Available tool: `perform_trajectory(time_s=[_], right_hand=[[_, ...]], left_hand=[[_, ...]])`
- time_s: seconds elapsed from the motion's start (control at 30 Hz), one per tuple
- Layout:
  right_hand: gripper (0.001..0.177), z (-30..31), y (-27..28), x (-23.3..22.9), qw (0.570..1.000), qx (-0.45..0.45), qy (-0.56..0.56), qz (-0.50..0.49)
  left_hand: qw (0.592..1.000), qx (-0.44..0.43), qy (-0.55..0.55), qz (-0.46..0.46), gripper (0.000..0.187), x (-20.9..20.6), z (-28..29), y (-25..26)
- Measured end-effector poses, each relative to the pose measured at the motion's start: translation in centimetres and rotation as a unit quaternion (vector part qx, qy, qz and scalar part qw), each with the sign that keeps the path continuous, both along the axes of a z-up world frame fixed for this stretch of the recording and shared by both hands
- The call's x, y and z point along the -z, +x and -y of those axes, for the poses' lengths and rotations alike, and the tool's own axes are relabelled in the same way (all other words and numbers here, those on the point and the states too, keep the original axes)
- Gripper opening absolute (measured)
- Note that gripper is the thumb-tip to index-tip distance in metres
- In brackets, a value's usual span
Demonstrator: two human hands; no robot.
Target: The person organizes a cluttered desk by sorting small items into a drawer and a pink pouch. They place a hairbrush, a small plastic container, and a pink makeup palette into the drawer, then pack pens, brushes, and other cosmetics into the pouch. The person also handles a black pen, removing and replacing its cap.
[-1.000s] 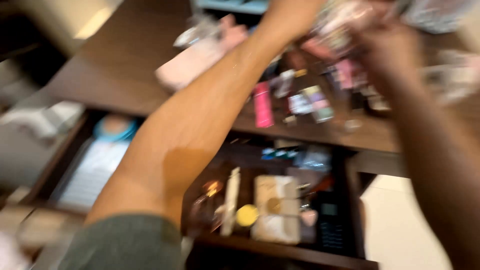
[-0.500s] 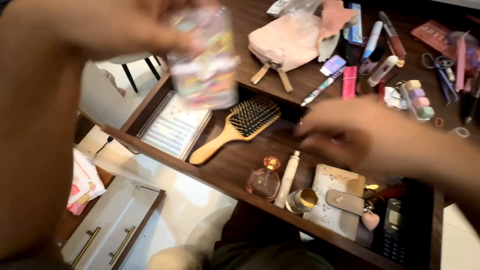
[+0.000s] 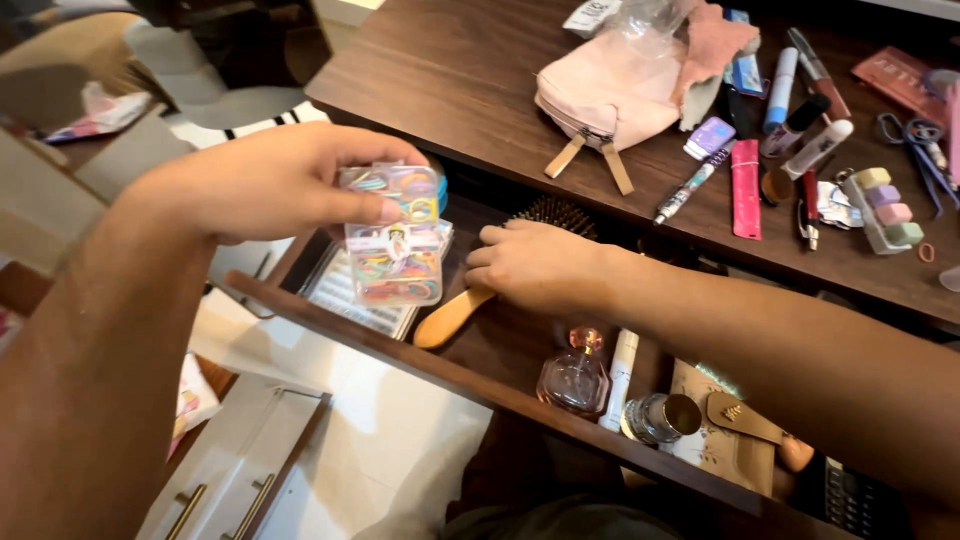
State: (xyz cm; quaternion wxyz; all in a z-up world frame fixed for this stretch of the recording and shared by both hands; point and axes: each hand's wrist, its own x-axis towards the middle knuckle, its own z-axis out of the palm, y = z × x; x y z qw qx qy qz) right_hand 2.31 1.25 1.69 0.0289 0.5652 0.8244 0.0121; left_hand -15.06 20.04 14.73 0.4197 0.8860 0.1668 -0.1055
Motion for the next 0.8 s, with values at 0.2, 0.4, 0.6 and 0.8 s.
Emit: perform_trajectory(time_s=[0.2,0.4,0.6,0.8], right_hand=[[0.027,0.5,1.9,1.3,0.997,-0.008,0.077,-0.01],[0.029,9.8,2.9,-2.9,0.981,0.079,0.035,-0.172],[0.025,18.5,1.8,-6.4,0.937,0.317,-0.039,-0.144],[0.037,25.0,2.0,-5.4,0.885,0.446,-0.058,-0.121]], left_hand=[[0.992,0.1,0.064,-0.03,0.05,2.6,1.4,2.2],[0.972,0.233,-0.012,-0.026,0.062,8.1,3.9,5.1],[0.938,0.327,0.106,0.05,0.046,9.9,6.8,7.8],[0.964,0.167,0.197,-0.061,0.051,2.3,11.1,6.3]])
